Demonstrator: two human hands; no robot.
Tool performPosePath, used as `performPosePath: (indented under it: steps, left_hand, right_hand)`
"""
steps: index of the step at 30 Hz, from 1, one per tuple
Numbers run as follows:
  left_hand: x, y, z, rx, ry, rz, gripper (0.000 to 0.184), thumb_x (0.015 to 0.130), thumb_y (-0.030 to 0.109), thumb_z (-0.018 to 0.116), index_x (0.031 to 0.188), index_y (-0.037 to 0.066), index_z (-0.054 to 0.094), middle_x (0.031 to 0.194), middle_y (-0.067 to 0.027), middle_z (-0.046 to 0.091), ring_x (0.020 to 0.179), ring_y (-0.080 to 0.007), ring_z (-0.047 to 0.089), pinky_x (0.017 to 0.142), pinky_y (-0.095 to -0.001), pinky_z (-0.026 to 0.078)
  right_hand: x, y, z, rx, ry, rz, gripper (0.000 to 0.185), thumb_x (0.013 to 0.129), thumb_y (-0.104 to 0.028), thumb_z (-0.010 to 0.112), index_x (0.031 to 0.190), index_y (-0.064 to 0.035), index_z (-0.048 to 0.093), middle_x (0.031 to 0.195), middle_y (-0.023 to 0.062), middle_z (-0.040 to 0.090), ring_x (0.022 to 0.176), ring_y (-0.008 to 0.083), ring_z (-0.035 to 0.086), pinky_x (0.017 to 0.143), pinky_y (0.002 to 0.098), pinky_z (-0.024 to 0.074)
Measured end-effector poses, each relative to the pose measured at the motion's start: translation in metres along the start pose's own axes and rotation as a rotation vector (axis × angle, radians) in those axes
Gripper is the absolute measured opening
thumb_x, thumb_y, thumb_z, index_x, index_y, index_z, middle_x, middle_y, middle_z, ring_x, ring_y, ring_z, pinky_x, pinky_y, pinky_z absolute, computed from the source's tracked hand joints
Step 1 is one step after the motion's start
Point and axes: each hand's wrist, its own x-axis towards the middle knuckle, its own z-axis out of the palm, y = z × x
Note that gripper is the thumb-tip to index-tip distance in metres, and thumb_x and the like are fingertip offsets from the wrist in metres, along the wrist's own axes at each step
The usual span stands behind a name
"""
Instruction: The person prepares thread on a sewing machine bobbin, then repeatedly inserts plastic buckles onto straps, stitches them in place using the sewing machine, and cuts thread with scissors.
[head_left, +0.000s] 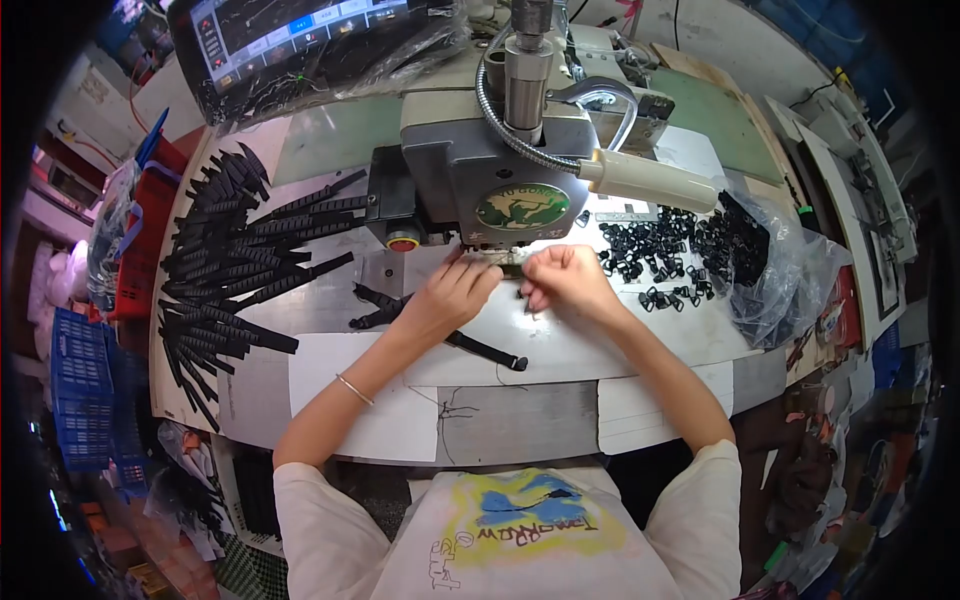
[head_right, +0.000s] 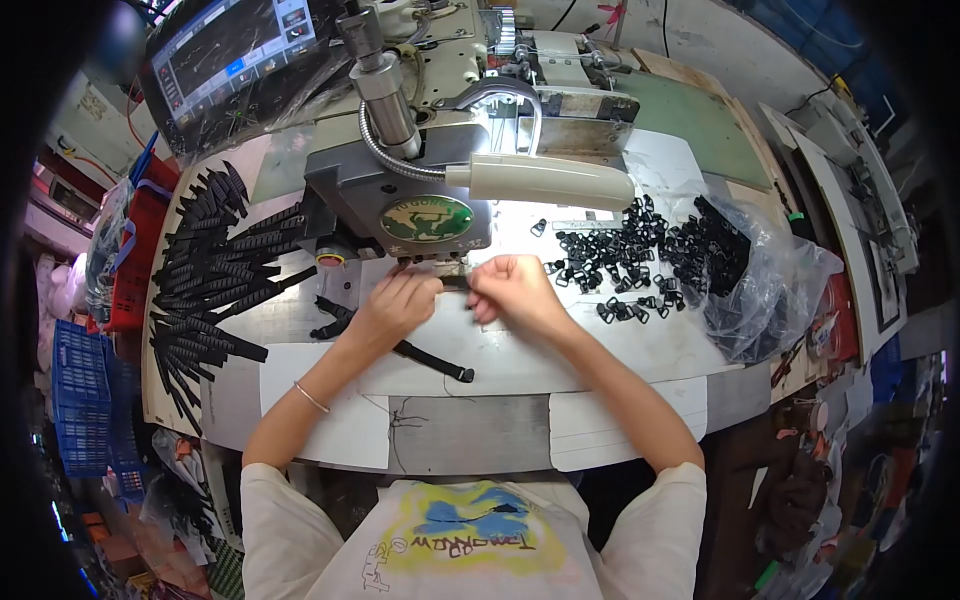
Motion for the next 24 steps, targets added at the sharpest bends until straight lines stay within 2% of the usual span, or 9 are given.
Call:
performPosePath:
  steps: [2,6,10,11,15,17,20,23,24]
  left_hand:
    - [0.002,-0.004,0.007,0.062,0.049,-0.009,0.020,0.076,0.006,0.056,0.095,0.003,0.051,0.084,-0.0070,0.058,0.080,-0.0208,0.059,0.087,-0.0345,0.047]
    - [-0.006,-0.012,0.021,0.066,0.009,-0.120,0.025,0.075,0.007,0.057,0.100,0.003,0.056,0.088,-0.0108,0.061,0.080,-0.0208,0.061,0.082,-0.0333,0.049]
    - [-0.012,-0.016,0.023,-0.093,0.019,-0.204,0.024,0.073,0.008,0.059,0.097,0.008,0.061,0.090,-0.0115,0.062,0.077,-0.0222,0.061,0.071,-0.0323,0.050]
    - [-0.010,-0.016,0.023,-0.151,0.028,-0.253,0.024,0.073,0.007,0.059,0.096,0.009,0.062,0.090,-0.0109,0.063,0.077,-0.0227,0.061,0.068,-0.0322,0.049]
    - [-0.012,-0.023,0.030,-0.278,0.052,-0.292,0.029,0.071,0.005,0.059,0.099,0.012,0.064,0.088,-0.0072,0.062,0.076,-0.0233,0.061,0.062,-0.0320,0.048]
    - [-0.006,-0.024,0.024,-0.243,0.047,-0.218,0.034,0.071,0.005,0.059,0.103,0.015,0.063,0.087,-0.0062,0.062,0.079,-0.0229,0.060,0.063,-0.0321,0.047]
    - [-0.006,-0.022,0.018,-0.202,-0.066,-0.144,0.039,0.071,0.004,0.057,0.107,0.019,0.063,0.087,-0.0053,0.062,0.083,-0.0229,0.060,0.066,-0.0329,0.046]
    - [-0.007,-0.021,0.014,-0.214,-0.138,-0.145,0.041,0.072,0.002,0.055,0.108,0.020,0.063,0.088,-0.0044,0.062,0.087,-0.0230,0.059,0.068,-0.0336,0.044]
    - [-0.007,-0.021,0.014,-0.226,-0.147,-0.155,0.041,0.073,0.001,0.054,0.108,0.020,0.063,0.088,-0.0041,0.062,0.089,-0.0230,0.058,0.069,-0.0338,0.044]
  right_hand:
    - [0.015,-0.004,-0.004,-0.074,0.030,0.035,0.013,0.085,-0.007,0.056,0.081,0.0048,0.058,0.069,0.0112,0.063,0.051,0.0123,0.059,0.047,0.0234,0.0505]
    - [0.021,-0.015,0.002,-0.221,0.120,0.103,0.013,0.081,-0.005,0.054,0.077,0.0063,0.060,0.066,0.0141,0.064,0.046,0.0137,0.058,0.042,0.0246,0.0501]
    - [0.037,0.001,-0.005,-0.413,0.153,0.021,0.013,0.077,-0.007,0.057,0.072,0.0033,0.063,0.056,0.0092,0.062,0.043,0.0099,0.055,0.040,0.0247,0.0437]
    - [0.039,0.001,-0.005,-0.437,0.167,0.046,0.013,0.076,-0.008,0.057,0.067,-0.0007,0.064,0.053,0.0070,0.061,0.043,0.0094,0.054,0.041,0.0247,0.0413]
    - [0.038,-0.008,-0.003,-0.635,0.196,0.088,0.016,0.073,-0.012,0.058,0.061,-0.0032,0.063,0.054,0.0077,0.062,0.045,0.0122,0.055,0.047,0.0274,0.0448]
    - [0.038,-0.011,-0.001,-0.774,0.230,0.076,0.017,0.071,-0.015,0.058,0.059,-0.0038,0.062,0.055,0.0089,0.062,0.047,0.0158,0.058,0.051,0.0304,0.0463]
    - [0.025,-0.016,0.010,-1.039,0.385,-0.096,0.014,0.069,-0.017,0.058,0.065,-0.0039,0.063,0.054,0.0102,0.059,0.052,0.0230,0.059,0.060,0.0365,0.0451]
    - [0.018,-0.014,0.012,-1.099,0.383,-0.166,0.012,0.070,-0.017,0.058,0.072,-0.0067,0.064,0.060,0.0079,0.058,0.066,0.0251,0.056,0.068,0.0375,0.0382]
    - [0.017,-0.009,0.011,-1.074,0.395,-0.276,0.012,0.070,-0.017,0.059,0.074,-0.0074,0.064,0.063,0.0066,0.057,0.069,0.0244,0.053,0.069,0.0366,0.0354]
